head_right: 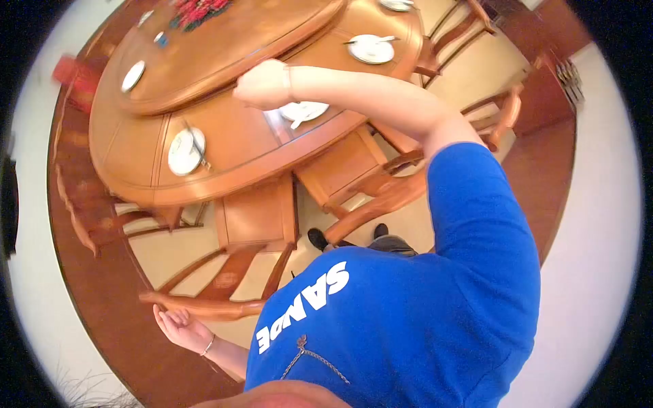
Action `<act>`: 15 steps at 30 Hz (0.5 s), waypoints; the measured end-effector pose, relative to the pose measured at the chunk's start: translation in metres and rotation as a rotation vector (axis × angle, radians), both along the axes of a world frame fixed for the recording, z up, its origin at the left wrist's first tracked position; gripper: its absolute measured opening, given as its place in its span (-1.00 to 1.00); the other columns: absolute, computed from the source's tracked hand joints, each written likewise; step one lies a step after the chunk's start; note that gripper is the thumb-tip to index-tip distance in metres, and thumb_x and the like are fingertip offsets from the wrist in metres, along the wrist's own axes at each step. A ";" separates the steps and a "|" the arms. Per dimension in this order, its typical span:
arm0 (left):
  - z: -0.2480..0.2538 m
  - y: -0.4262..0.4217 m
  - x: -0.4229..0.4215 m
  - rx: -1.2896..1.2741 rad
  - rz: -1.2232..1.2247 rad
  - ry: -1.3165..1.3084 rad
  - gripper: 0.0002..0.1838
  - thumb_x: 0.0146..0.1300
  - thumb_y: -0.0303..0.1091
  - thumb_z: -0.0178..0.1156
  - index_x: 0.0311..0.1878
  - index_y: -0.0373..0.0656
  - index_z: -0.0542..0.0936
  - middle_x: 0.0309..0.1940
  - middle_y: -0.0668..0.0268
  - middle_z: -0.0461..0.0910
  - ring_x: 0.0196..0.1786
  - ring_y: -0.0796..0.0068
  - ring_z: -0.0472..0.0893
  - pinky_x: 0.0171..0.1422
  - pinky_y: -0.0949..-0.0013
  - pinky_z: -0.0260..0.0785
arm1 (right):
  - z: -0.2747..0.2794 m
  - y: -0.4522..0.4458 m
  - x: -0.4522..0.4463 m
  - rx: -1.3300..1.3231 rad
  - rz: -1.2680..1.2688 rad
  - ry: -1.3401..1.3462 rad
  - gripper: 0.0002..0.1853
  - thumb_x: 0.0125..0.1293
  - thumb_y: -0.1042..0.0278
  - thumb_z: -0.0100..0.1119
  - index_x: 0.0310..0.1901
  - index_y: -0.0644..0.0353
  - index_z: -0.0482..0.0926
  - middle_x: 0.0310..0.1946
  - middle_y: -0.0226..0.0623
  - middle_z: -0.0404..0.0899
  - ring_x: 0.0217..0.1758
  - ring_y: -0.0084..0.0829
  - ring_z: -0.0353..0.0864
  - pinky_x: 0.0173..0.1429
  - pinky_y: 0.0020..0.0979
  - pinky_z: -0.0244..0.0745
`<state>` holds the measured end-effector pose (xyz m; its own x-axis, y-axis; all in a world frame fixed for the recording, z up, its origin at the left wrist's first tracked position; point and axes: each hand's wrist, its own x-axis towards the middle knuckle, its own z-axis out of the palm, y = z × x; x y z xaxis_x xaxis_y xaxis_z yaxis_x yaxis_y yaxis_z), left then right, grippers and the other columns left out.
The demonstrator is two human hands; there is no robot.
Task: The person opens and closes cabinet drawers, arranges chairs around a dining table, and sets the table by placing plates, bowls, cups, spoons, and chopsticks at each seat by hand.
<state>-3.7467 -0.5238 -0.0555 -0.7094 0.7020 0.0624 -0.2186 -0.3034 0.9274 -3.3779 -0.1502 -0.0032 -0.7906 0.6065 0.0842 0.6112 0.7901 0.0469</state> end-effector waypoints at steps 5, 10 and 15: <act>0.053 0.068 0.104 0.046 -0.237 0.043 -0.64 0.45 -0.48 -0.01 0.25 -0.37 0.32 -0.63 0.52 0.19 -0.57 0.77 0.13 -0.47 0.60 -0.06 | 0.130 -0.170 0.188 0.531 -0.224 0.792 -0.88 0.27 0.41 0.20 -0.37 0.27 0.57 -0.53 -0.23 0.54 -0.46 -0.32 0.58 -0.40 -0.38 0.46; 0.089 0.118 0.252 0.081 -0.658 0.119 -0.60 0.32 -0.59 0.05 0.23 -0.38 0.35 -0.62 0.54 0.18 -0.60 0.80 0.11 -0.48 0.63 -0.07 | 0.037 -0.357 0.376 0.592 -1.180 1.439 -0.70 0.40 0.38 0.14 -0.52 0.28 0.51 -0.64 -0.51 0.41 -0.58 -0.73 0.29 -0.50 -0.59 0.17; 0.120 0.123 0.449 0.025 -1.029 0.191 -0.55 0.23 -0.60 0.11 0.21 -0.33 0.38 -0.56 0.51 0.29 -0.55 0.78 0.22 -0.45 0.66 0.04 | -0.126 -0.539 0.468 0.350 -1.750 1.843 -0.57 0.35 0.40 0.18 -0.70 0.21 0.37 -0.70 -0.41 0.44 -0.66 -0.67 0.31 -0.57 -0.56 0.14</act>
<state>-3.2981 -0.4004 0.0642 0.2533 0.9582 0.1331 -0.2323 -0.0733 0.9699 -2.9100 -0.6887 -0.1296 0.9892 0.1362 -0.0549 -0.0449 -0.0757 -0.9961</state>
